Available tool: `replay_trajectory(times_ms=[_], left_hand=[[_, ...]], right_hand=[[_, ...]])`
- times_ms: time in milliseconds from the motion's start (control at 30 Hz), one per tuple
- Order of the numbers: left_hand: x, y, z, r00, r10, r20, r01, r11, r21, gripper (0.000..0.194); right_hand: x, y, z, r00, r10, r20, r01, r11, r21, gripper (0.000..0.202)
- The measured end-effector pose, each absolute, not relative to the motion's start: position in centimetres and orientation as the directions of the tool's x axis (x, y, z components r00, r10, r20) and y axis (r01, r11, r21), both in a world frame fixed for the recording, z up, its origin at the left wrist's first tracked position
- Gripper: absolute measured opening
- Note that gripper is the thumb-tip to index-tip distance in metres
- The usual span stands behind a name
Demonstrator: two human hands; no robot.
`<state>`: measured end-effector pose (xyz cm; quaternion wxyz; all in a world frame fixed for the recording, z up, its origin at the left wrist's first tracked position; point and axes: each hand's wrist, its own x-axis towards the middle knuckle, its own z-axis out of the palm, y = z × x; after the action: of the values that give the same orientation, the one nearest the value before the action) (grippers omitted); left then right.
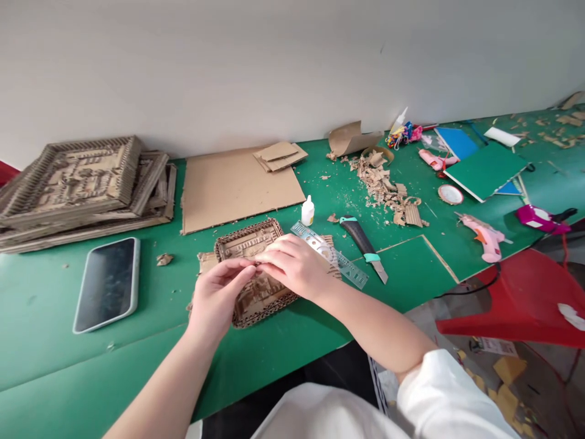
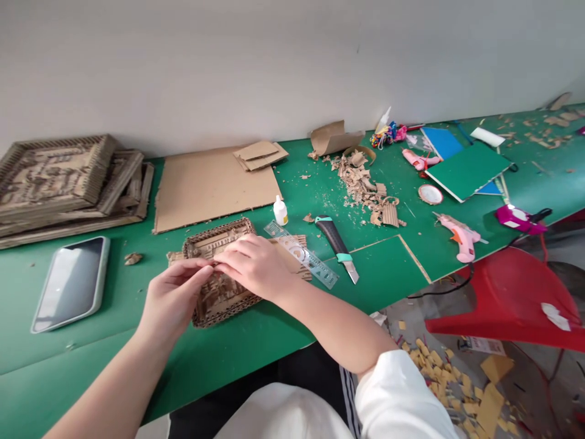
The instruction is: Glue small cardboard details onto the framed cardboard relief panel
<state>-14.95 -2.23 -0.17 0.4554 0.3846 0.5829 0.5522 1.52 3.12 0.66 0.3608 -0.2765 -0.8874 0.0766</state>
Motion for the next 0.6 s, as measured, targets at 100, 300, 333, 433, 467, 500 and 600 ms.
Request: replay_trajectory(times_ms=[100, 300, 333, 433, 467, 500, 600], left_hand=[[-15.0, -2.2, -0.42, -0.283, 0.954, -0.096, -0.019, 0.095, 0.995, 0.027], [-14.97, -2.35, -0.18, -0.286, 0.954, -0.091, 0.011, 0.098, 0.995, 0.026], [-14.94, -2.36, -0.1, -0.287, 0.954, -0.091, 0.014, 0.099, 0.995, 0.026], [-14.8, -2.33, 0.09, -0.287, 0.953, -0.095, 0.018, 0.104, 0.994, 0.027], [-14.76, -2.32, 0.12, -0.287, 0.953, -0.099, 0.017, 0.108, 0.994, 0.027], [-14.72, -2.33, 0.14, -0.285, 0.953, -0.104, 0.014, 0.113, 0.994, 0.027], [-14.64, -2.36, 0.12, -0.275, 0.954, -0.118, 0.011, 0.125, 0.992, 0.027]], right_hand=[[1.64, 3.19, 0.62, -0.595, 0.542, 0.593, 0.431, 0.838, -0.334, 0.02], [1.62, 3.05, 0.91, -0.56, 0.536, 0.631, 0.425, 0.84, -0.337, 0.02], [1.64, 3.07, 0.92, -0.56, 0.537, 0.63, 0.424, 0.84, -0.339, 0.019], [1.62, 3.21, 0.76, -0.571, 0.552, 0.607, 0.433, 0.831, -0.348, 0.019], [1.54, 3.25, 0.65, -0.576, 0.558, 0.598, 0.438, 0.828, -0.351, 0.019], [1.39, 3.26, 0.53, -0.58, 0.563, 0.589, 0.444, 0.824, -0.352, 0.019], [0.8, 2.89, 0.44, -0.576, 0.569, 0.587, 0.455, 0.82, -0.348, 0.019]])
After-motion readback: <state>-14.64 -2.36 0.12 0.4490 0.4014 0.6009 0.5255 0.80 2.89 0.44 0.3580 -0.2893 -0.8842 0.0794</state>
